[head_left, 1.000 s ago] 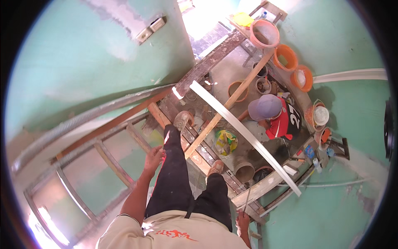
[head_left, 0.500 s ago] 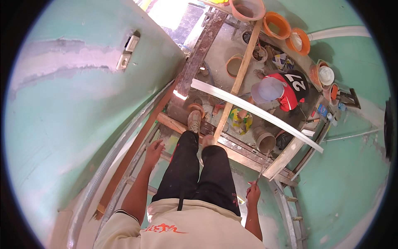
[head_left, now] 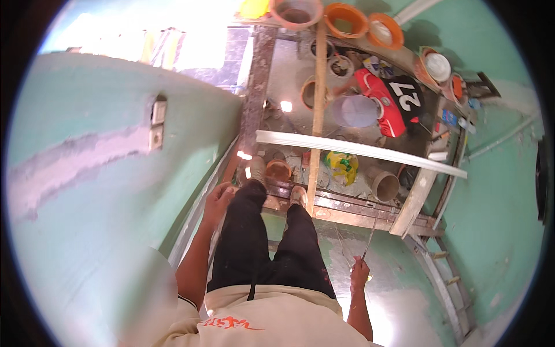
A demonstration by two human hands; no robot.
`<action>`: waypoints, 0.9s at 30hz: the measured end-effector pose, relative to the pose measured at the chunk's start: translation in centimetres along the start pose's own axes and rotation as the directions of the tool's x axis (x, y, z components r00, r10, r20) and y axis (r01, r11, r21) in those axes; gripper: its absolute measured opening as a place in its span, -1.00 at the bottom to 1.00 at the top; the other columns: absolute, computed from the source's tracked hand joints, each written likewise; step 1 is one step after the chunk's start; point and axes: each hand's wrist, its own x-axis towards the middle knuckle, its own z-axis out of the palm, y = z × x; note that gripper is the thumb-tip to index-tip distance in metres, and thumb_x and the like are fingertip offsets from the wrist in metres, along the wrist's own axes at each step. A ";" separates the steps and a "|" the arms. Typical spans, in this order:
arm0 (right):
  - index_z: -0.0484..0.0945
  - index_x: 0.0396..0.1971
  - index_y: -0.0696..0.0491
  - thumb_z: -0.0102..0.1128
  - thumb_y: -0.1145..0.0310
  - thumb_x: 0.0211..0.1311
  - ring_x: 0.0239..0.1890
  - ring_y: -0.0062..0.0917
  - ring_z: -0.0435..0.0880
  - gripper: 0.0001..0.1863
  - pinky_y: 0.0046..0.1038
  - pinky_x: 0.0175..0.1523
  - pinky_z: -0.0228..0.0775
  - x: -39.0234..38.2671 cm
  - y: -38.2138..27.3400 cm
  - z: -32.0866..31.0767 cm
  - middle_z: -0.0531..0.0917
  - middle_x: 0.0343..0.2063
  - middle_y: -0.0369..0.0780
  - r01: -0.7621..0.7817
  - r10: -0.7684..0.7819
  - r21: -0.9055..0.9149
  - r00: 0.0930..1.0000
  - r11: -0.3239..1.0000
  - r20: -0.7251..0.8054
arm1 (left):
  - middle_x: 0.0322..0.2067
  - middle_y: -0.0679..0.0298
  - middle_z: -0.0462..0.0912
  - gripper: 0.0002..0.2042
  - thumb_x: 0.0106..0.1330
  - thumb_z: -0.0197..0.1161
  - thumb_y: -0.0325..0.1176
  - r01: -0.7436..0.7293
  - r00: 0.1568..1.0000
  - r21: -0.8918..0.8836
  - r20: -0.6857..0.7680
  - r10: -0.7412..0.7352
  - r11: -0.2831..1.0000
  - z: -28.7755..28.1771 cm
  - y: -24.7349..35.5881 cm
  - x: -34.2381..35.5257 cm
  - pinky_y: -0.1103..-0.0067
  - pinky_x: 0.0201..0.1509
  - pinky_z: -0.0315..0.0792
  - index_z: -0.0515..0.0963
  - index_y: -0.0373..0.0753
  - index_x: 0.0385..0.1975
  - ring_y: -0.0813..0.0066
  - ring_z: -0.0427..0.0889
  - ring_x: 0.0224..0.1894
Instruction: The person measures and marks a white cornice piece using a tape measure, pencil, and set square, then saws it to length. The person lifts the cut cornice to the ceiling and positions it against the wall to check fit.
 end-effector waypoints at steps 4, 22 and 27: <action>0.66 -0.21 0.12 0.18 0.04 0.49 -0.54 -0.71 0.32 -0.61 -0.50 -0.42 0.19 0.4 3.1 1.5 0.43 -0.58 -0.41 0.036 -0.046 -0.046 0.970 0.998 -0.241 | -0.07 0.29 0.69 -0.60 0.51 0.24 -0.24 -0.005 0.997 0.200 0.082 -0.012 0.980 2.5 5.2 5.8 0.57 0.06 0.49 0.50 -0.28 0.24 0.53 0.66 -0.04; 0.65 0.03 0.11 0.27 0.16 0.36 -0.31 -0.35 0.69 -0.61 -0.24 -0.20 0.52 20.2 13.6 24.4 0.73 -0.29 -0.16 -0.303 0.326 0.126 0.815 0.945 -0.479 | 0.04 0.03 0.67 -0.51 0.28 0.39 -0.12 -0.578 0.805 0.713 0.577 0.135 0.397 15.1 -4.9 37.8 0.20 0.22 0.48 0.57 -0.07 0.20 -0.03 0.63 0.12; 0.65 0.05 0.08 0.30 0.20 0.28 -0.05 -0.18 0.72 -0.59 -0.15 0.07 0.52 30.3 18.1 30.1 0.76 -0.11 -0.08 -0.410 0.490 0.269 0.752 0.871 -0.441 | 0.18 0.03 0.58 -0.47 0.24 0.44 -0.09 -0.752 0.653 0.655 0.726 0.216 0.075 21.8 -10.2 44.1 0.14 0.34 0.38 0.54 -0.07 0.20 -0.06 0.51 0.26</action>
